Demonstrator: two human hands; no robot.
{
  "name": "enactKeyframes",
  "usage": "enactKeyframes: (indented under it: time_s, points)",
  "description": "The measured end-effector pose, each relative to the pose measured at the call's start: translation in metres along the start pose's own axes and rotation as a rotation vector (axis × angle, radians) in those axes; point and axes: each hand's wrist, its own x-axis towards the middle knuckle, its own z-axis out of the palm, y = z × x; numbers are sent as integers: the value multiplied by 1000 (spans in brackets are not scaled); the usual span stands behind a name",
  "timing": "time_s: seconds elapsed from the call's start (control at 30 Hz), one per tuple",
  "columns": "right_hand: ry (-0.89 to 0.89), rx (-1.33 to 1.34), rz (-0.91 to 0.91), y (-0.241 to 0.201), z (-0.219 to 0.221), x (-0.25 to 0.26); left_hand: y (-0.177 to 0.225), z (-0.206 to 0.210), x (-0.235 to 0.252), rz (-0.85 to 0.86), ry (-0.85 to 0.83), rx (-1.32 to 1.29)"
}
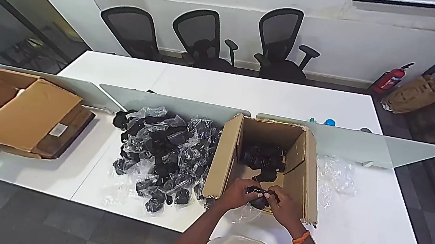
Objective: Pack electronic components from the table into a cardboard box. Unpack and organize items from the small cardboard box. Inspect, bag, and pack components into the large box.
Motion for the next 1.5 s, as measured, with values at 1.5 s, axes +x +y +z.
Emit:
enactKeyframes:
  time_s: [1.5]
  points:
    - [82,-398,-52,-9,10,-5,-3,6,-4,99,15,168]
